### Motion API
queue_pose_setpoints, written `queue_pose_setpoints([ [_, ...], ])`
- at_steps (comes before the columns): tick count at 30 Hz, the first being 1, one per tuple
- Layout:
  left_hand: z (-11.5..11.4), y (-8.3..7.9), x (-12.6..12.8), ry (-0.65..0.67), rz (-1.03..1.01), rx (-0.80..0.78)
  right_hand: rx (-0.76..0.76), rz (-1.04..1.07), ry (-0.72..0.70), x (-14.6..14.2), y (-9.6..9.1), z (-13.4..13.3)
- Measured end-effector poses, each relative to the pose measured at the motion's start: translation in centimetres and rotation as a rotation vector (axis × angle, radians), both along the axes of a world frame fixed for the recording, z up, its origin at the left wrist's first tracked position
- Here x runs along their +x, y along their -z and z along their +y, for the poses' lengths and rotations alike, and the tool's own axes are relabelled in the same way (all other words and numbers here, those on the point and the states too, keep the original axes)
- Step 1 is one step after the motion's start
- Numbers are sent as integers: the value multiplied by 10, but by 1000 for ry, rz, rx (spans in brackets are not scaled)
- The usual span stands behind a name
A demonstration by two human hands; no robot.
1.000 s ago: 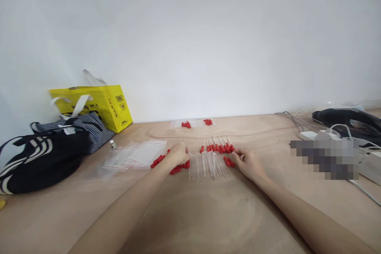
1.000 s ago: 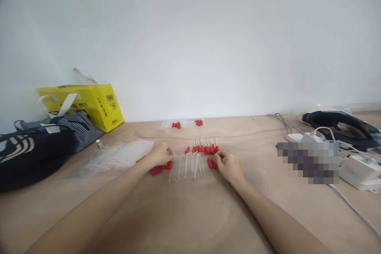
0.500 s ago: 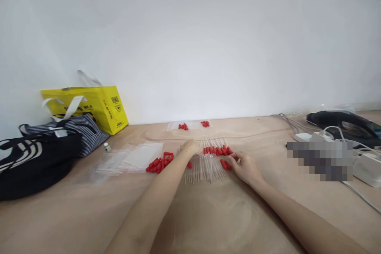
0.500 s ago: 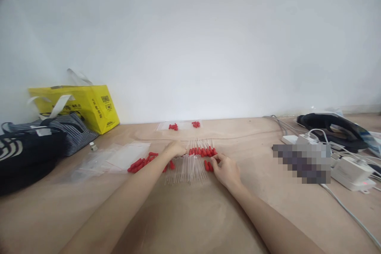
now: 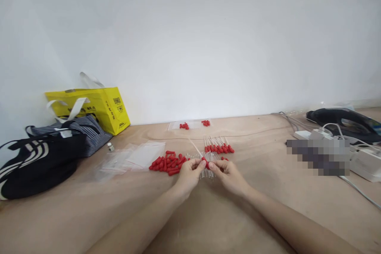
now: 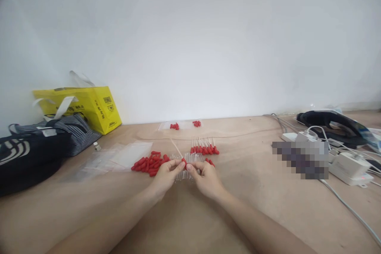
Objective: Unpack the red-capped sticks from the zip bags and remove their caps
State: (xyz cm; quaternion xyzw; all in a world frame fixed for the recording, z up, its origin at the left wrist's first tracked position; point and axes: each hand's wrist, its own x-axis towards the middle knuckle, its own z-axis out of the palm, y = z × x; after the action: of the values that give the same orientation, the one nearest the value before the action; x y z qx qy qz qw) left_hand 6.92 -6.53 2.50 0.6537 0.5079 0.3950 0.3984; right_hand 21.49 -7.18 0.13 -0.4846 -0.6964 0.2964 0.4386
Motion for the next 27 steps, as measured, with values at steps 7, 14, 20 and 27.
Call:
queue_pose_setpoints([
  [7, -6, 7, -9, -46, 267, 337, -14, 52, -38, 3, 5, 5],
  [14, -7, 16, -38, -149, 850, 1245, 245, -302, 59, 9, -1, -3],
  [20, -10, 16, -33, -92, 967, 1264, 371, -376, -26, 0, -3, -12],
  [27, -17, 18, -35, -15, 952, 1197, 549, -573, -55, 3, -2, -12],
])
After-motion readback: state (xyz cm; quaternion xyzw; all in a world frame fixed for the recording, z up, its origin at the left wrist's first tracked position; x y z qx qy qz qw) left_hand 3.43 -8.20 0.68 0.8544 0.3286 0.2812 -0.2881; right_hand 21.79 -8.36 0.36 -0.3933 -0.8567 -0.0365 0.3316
